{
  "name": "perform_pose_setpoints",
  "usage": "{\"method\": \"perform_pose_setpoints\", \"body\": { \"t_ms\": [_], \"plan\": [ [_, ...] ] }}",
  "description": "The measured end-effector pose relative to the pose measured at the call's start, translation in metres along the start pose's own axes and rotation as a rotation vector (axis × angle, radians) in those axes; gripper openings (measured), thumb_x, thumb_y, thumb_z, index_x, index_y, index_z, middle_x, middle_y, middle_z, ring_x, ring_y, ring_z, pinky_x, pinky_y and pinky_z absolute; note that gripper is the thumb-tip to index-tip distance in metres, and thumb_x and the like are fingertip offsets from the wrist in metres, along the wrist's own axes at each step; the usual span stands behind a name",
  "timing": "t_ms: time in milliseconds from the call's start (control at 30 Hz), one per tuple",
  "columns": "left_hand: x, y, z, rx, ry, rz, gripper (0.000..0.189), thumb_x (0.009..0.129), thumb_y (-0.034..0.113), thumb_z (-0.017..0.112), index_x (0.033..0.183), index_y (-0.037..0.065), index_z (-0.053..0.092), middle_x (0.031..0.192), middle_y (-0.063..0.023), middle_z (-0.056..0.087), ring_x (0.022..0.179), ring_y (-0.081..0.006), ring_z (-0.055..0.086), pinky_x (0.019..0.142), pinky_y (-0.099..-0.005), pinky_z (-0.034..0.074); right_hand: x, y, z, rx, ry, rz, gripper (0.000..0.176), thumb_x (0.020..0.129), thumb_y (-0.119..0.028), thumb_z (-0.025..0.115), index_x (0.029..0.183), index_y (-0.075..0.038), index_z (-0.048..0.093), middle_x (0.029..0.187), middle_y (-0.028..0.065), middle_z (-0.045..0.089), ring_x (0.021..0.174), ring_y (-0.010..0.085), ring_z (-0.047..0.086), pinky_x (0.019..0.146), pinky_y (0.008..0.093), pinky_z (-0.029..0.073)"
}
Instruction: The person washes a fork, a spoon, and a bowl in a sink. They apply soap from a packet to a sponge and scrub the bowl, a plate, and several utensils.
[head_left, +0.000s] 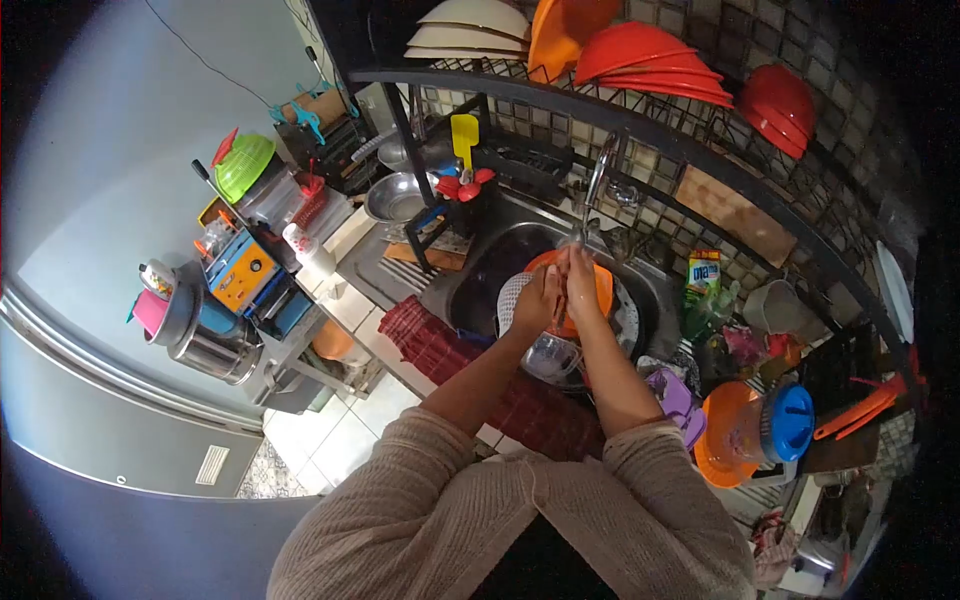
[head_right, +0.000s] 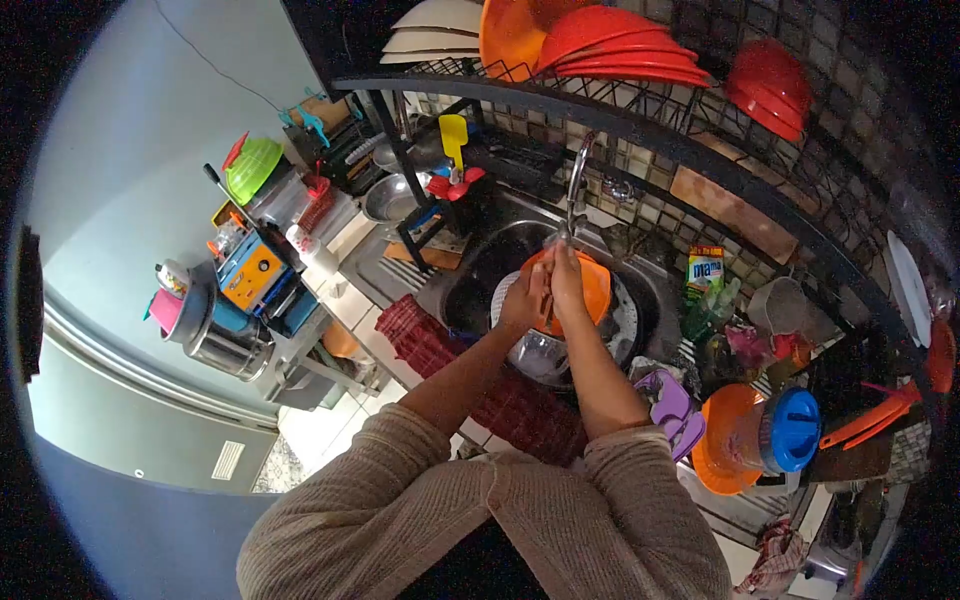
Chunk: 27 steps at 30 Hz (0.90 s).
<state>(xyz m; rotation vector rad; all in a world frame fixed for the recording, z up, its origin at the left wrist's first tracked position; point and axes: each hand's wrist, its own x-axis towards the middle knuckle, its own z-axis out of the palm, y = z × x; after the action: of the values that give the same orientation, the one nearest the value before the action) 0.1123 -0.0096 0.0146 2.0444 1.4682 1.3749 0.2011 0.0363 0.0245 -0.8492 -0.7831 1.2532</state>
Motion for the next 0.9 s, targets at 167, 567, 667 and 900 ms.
{"method": "perform_pose_setpoints", "body": {
  "t_ms": [167, 567, 667, 900],
  "plan": [
    [0.049, -0.015, 0.019, -0.642, -0.068, -0.237, 0.037, 0.092, 0.029, 0.048, 0.114, 0.000, 0.049, 0.091, -0.0110, 0.059, 0.083, -0.0182, 0.057, 0.075, -0.0295, 0.045, -0.013, -0.017, -0.019, -0.190, -0.256, 0.264, 0.038, 0.096, -0.041, 0.034, 0.087, -0.010, 0.053, 0.065, 0.0006, 0.048, 0.058, 0.0101, 0.048, 0.052, 0.0263, 0.039],
    [0.067, -0.021, 0.021, -1.160, -0.370, -0.497, 0.049, 0.087, 0.020, 0.060, 0.130, 0.008, 0.039, 0.104, -0.0053, 0.056, 0.087, -0.0144, 0.056, 0.071, -0.0256, 0.044, -0.012, -0.020, -0.038, -0.341, -0.211, 0.249, 0.028, 0.095, -0.037, 0.035, 0.087, -0.016, 0.050, 0.067, -0.0049, 0.044, 0.055, 0.0085, 0.039, 0.049, 0.0248, 0.032],
    [0.062, 0.000, -0.017, -1.053, -0.192, -0.737, 0.055, 0.087, 0.023, 0.059, 0.134, 0.009, 0.033, 0.119, -0.0072, 0.050, 0.095, -0.0149, 0.055, 0.072, -0.0241, 0.046, -0.010, -0.012, -0.040, -0.356, -0.190, 0.155, 0.024, 0.094, -0.035, 0.037, 0.083, -0.017, 0.050, 0.066, -0.0049, 0.043, 0.052, 0.0092, 0.037, 0.048, 0.0253, 0.031],
    [0.034, -0.049, -0.099, -0.154, -0.164, -0.105, 0.034, 0.089, 0.032, 0.050, 0.100, 0.002, 0.061, 0.097, -0.0169, 0.062, 0.091, -0.0281, 0.061, 0.078, -0.0361, 0.048, 0.008, -0.052, 0.000, -0.065, -0.061, 0.565, 0.036, 0.093, -0.045, 0.041, 0.074, -0.014, 0.046, 0.052, -0.0058, 0.031, 0.038, 0.0070, 0.024, 0.037, 0.0226, 0.021]
  ]
}}
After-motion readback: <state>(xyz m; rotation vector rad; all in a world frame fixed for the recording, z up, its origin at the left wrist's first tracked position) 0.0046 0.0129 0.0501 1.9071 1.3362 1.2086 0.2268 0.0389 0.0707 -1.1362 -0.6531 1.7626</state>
